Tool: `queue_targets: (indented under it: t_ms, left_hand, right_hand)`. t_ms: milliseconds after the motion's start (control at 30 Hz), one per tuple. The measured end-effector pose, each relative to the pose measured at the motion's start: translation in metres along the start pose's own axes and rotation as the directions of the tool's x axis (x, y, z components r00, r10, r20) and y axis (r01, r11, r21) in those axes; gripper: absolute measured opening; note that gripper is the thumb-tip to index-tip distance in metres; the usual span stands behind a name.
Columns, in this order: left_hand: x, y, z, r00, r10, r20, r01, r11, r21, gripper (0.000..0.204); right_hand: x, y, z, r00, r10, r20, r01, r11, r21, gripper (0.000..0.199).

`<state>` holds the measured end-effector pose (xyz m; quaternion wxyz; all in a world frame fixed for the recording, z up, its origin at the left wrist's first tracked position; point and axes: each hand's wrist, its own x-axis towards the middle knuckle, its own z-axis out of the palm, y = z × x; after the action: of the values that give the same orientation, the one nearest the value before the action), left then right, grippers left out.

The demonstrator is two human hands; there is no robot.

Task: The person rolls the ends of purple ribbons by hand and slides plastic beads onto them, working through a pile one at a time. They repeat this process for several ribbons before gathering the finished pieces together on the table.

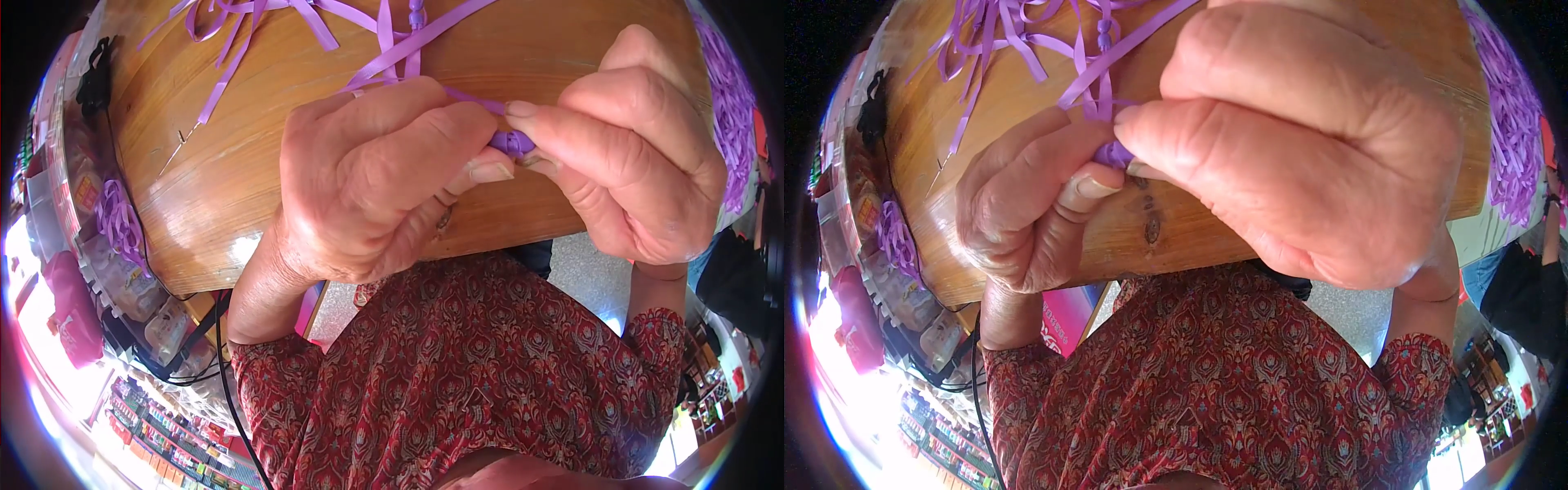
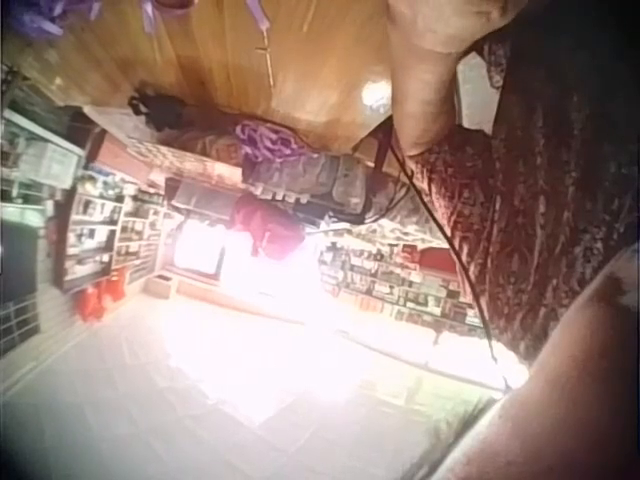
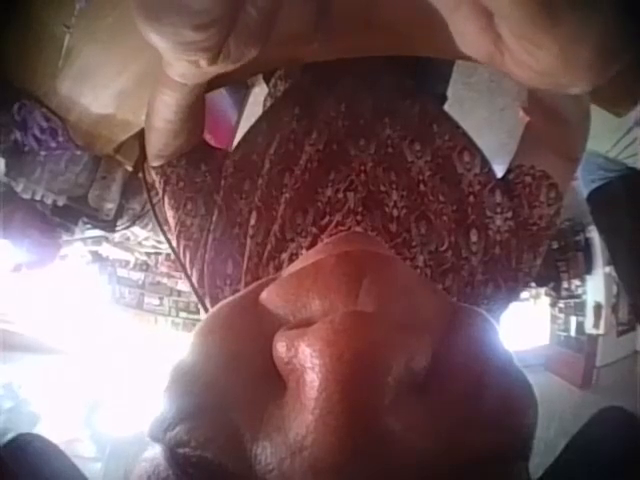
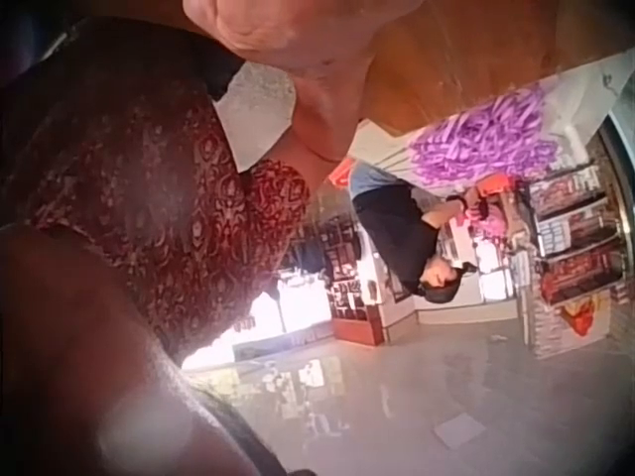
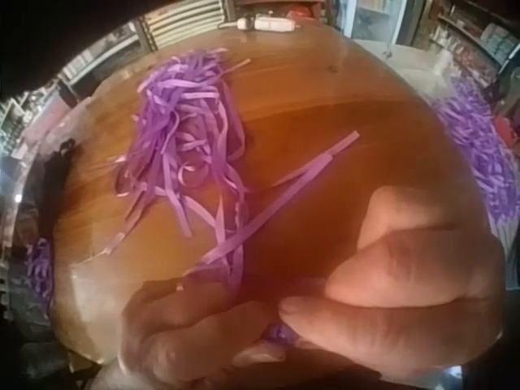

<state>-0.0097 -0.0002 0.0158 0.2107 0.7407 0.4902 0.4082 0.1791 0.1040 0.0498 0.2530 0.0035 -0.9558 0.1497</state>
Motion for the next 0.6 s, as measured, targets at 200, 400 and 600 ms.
queue_targets:
  t_ms: [200, 400, 600]
  left_hand:
    - [0.001, 0.008, 0.001, 0.993, -0.114, -0.009, 0.113, 0.991, -0.077, 0.017]
    - [0.0, 0.004, 0.0, 0.997, -0.08, 0.014, 0.081, 0.985, -0.151, 0.014]
    - [-0.003, 0.006, 0.004, 0.995, -0.097, 0.033, 0.101, 0.982, -0.16, 0.013]
  right_hand:
    - [-0.003, 0.001, 0.003, 0.998, -0.053, 0.034, 0.054, 0.997, -0.045, 0.037]
    - [0.0, 0.0, 0.0, 0.977, -0.091, 0.19, 0.108, 0.991, -0.08, 0.046]
    - [-0.004, -0.001, 0.014, 0.99, -0.079, 0.114, 0.091, 0.99, -0.106, 0.051]
